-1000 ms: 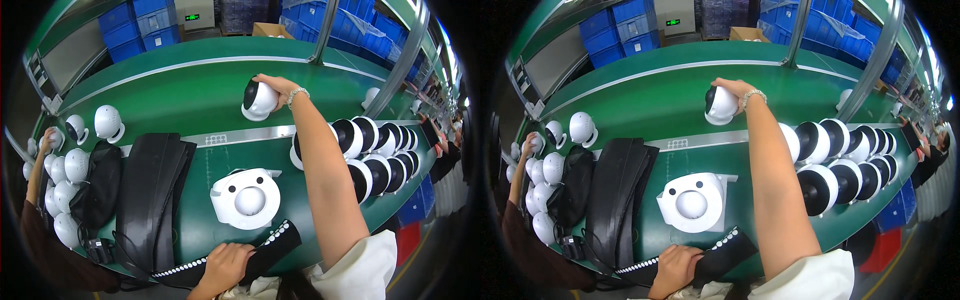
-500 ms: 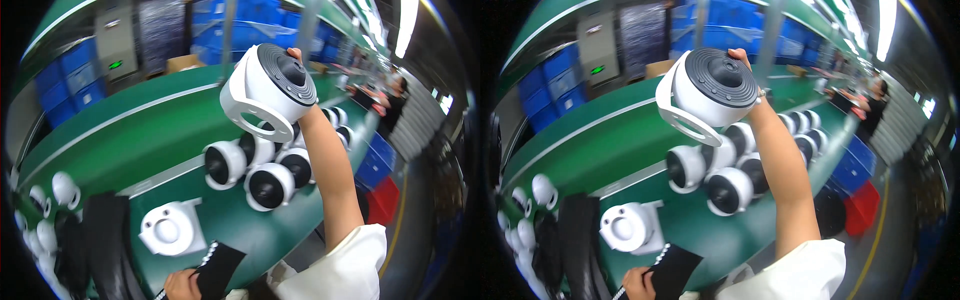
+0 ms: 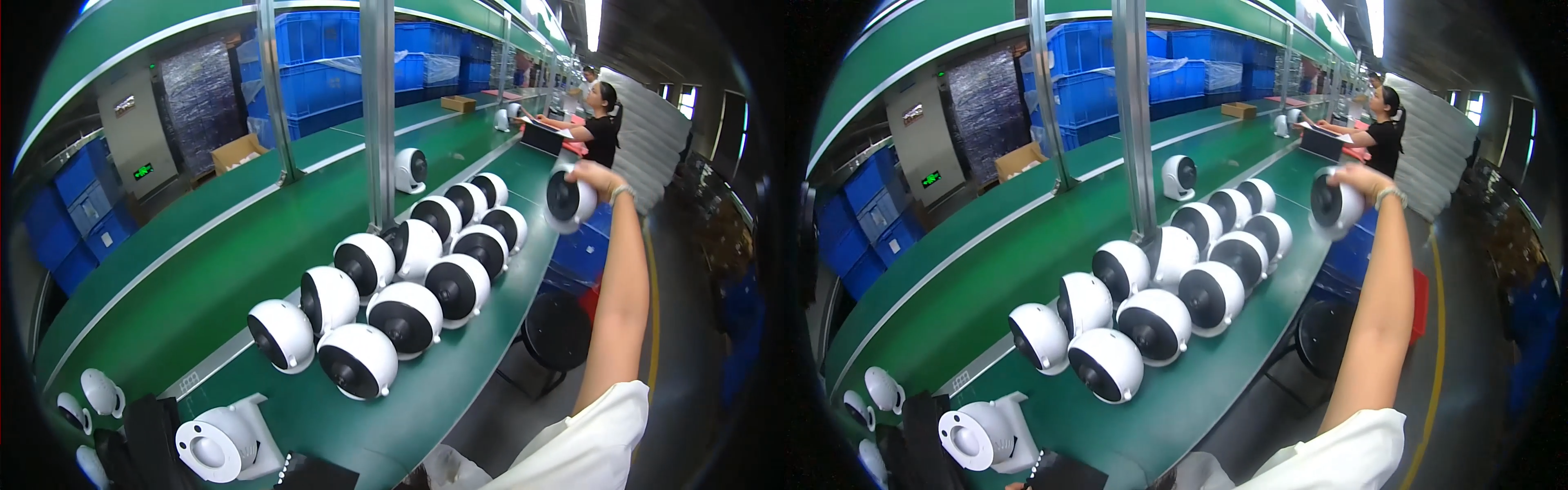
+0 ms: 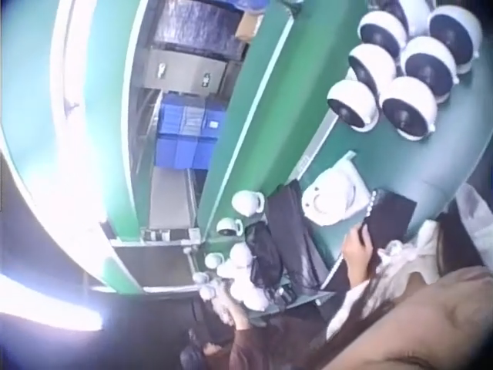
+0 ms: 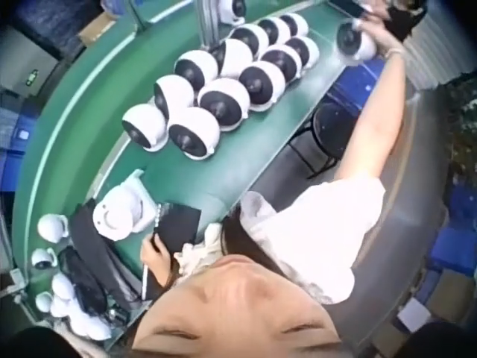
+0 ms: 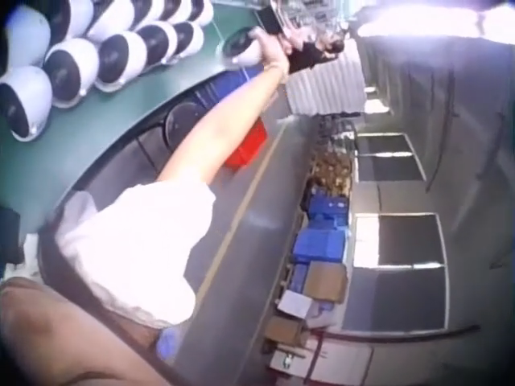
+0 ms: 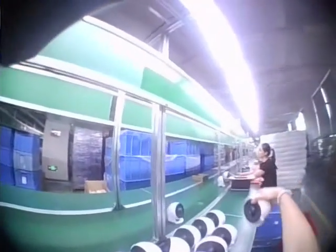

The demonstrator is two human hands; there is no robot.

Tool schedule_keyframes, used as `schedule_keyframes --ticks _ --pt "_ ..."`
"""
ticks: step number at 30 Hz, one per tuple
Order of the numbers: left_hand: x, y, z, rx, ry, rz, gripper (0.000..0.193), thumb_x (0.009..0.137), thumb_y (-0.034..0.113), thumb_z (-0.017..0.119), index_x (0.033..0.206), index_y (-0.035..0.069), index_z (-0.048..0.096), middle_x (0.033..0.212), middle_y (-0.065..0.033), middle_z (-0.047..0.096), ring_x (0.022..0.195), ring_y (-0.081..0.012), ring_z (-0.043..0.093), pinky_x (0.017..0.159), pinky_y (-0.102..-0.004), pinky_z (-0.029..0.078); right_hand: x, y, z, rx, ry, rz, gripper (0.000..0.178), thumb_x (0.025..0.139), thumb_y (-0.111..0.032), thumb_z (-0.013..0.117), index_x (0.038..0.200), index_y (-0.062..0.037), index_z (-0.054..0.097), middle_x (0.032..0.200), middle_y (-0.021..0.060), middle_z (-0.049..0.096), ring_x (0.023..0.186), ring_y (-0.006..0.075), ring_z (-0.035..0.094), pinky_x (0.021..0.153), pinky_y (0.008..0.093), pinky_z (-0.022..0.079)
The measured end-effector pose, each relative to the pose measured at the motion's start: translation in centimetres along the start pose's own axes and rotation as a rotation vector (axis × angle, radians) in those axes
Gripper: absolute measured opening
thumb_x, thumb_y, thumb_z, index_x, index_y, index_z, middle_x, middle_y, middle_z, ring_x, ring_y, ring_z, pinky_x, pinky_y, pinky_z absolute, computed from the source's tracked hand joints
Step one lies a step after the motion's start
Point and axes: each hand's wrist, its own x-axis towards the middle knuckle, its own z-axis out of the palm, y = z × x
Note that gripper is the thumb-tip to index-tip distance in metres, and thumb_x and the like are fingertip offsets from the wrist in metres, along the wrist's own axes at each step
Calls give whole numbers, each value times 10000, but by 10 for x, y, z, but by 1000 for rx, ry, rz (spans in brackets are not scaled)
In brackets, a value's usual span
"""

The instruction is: Manually assembling parts and applying stickers to security camera housings on a production line.

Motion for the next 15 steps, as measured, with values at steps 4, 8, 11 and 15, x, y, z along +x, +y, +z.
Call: schedule_keyframes --ticks 4,8,11,15 --pt "-6 1 9 86 -64 -72 116 845 116 539 869 7 571 739 -217 570 670 -397 542 609 -427 433 59 84 38 8 21 73 471 697 -225 650 1083 15 526 935 149 598 785 266 610 714 400 506" --pt "-3 8 16 138 -115 -106 138 856 140 530 874 10 572 751 -222 578 675 -407 548 606 -436 438 81 95 65 5 -8 101 551 693 -251 645 1139 31 488 1016 175 583 906 286 588 768 446 489" --pt "-1 3 18 162 -136 -151 143 852 141 536 872 6 577 759 -223 583 681 -411 549 607 -440 439 100 86 94 244 -15 138 494 681 -276 678 1071 7 568 1033 147 589 900 269 582 794 364 474" --pt "-6 -2 15 136 -211 -287 117 816 96 564 865 -6 593 915 -253 589 870 -426 557 708 -445 459 175 139 90 173 -171 -147 419 834 -308 553 1130 -12 535 1097 117 572 1038 229 520 878 361 416"
